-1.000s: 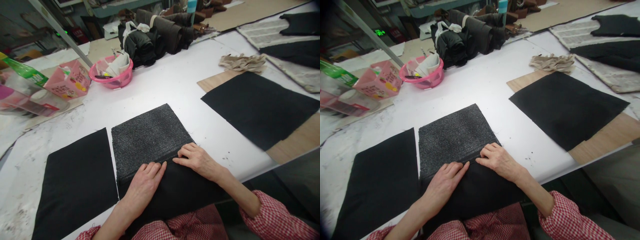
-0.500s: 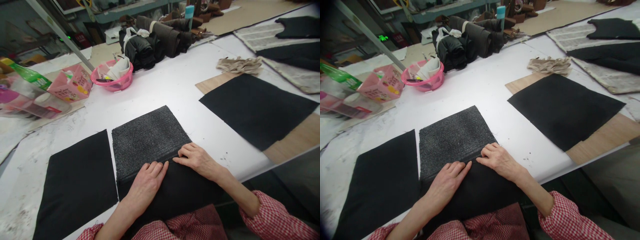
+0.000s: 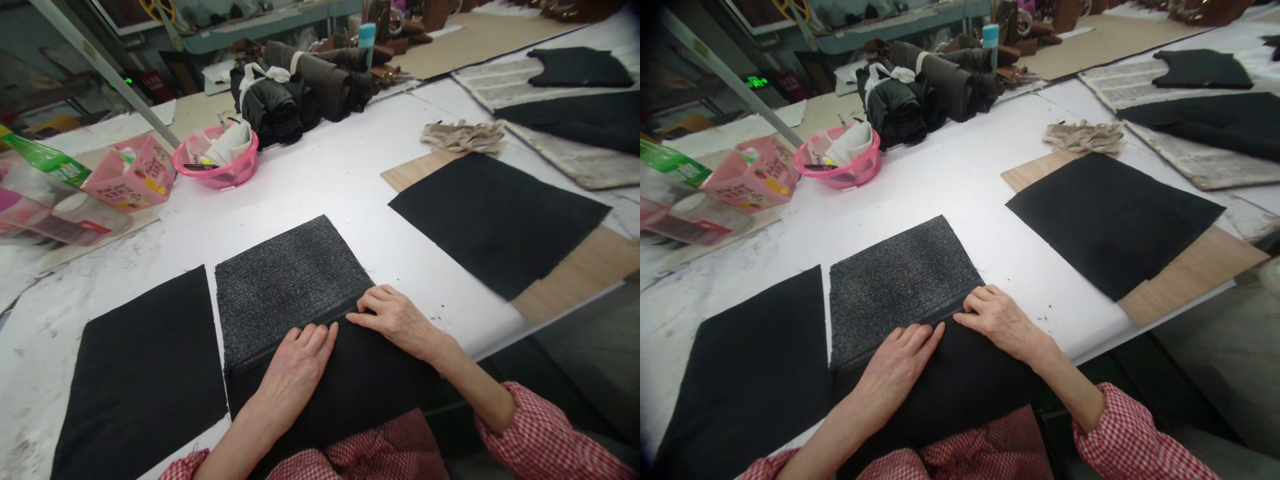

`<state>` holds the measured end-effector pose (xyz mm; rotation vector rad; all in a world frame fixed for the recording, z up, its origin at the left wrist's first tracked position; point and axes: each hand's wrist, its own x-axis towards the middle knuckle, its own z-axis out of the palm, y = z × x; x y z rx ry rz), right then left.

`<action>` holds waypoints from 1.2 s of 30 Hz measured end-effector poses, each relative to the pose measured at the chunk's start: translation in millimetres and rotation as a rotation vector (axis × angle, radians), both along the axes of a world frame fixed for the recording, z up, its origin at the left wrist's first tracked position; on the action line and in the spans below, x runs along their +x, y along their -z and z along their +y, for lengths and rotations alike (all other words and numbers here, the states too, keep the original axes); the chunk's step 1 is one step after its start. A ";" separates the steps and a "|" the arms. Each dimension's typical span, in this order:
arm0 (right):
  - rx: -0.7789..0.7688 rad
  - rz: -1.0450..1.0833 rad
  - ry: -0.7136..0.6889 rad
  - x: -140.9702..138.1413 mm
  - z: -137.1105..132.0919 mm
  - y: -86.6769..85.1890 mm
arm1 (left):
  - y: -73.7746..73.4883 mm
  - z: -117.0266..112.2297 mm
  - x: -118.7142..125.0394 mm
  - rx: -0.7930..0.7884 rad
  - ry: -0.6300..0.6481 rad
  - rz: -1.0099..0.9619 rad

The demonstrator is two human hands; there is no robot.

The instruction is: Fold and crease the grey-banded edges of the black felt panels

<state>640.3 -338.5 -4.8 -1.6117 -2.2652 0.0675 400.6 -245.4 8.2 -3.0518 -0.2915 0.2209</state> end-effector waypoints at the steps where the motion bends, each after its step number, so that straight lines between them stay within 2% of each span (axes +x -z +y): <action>1: 0.004 0.003 0.005 1.5 -0.8 0.4 | 0.8 -0.1 0.8 -0.002 0.007 -0.008; 14: 0.006 0.012 0.028 14.8 -7.3 1.0 | -2.7 1.0 9.6 -0.028 0.010 0.032; 25: -0.002 -0.037 0.028 17.2 -8.8 -1.7 | -0.3 -3.1 18.3 -0.003 0.047 0.000; 36: 0.011 -0.009 0.067 27.9 -14.2 -0.6 | -0.1 -4.4 28.0 -0.054 0.025 -0.026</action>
